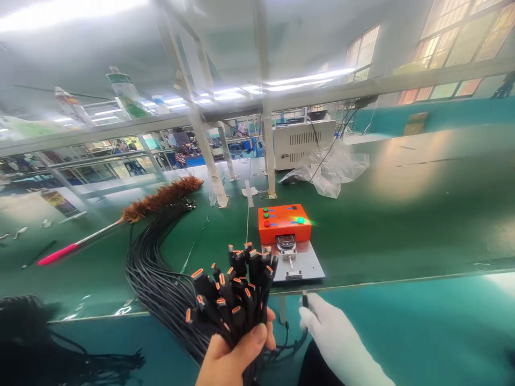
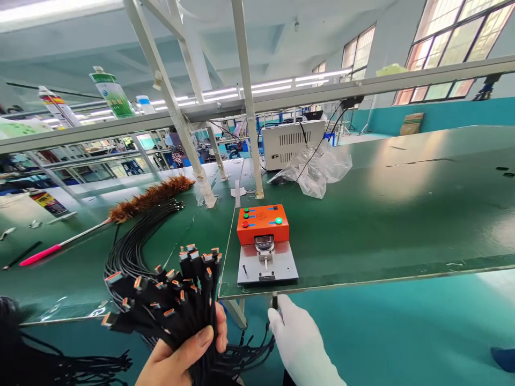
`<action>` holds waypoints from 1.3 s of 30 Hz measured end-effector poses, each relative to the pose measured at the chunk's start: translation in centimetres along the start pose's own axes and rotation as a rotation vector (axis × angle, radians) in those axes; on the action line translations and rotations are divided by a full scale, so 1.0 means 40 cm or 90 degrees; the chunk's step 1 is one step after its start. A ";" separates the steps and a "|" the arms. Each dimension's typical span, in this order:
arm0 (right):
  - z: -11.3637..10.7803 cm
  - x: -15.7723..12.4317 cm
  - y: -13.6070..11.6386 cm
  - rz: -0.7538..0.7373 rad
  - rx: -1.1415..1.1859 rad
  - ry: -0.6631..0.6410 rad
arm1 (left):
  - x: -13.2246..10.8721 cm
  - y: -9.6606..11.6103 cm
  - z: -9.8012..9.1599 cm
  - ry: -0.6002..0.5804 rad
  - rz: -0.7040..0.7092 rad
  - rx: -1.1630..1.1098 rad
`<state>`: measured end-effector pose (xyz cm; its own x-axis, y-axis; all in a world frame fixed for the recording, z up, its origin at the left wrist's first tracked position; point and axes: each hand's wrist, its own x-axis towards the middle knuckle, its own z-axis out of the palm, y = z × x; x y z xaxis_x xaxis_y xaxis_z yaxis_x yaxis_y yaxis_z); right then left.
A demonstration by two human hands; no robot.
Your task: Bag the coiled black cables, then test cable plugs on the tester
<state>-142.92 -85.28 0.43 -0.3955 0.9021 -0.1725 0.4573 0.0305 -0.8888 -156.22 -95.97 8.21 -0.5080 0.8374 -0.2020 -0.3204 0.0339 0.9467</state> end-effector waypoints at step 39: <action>-0.010 -0.101 -0.148 -0.057 0.578 0.024 | -0.012 -0.055 0.013 0.068 0.134 0.130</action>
<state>-143.70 -88.92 6.54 -0.3651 0.9269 -0.0865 -0.3828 -0.2342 -0.8937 -154.85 -96.14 6.35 -0.6305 0.7761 -0.0112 -0.0373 -0.0158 0.9992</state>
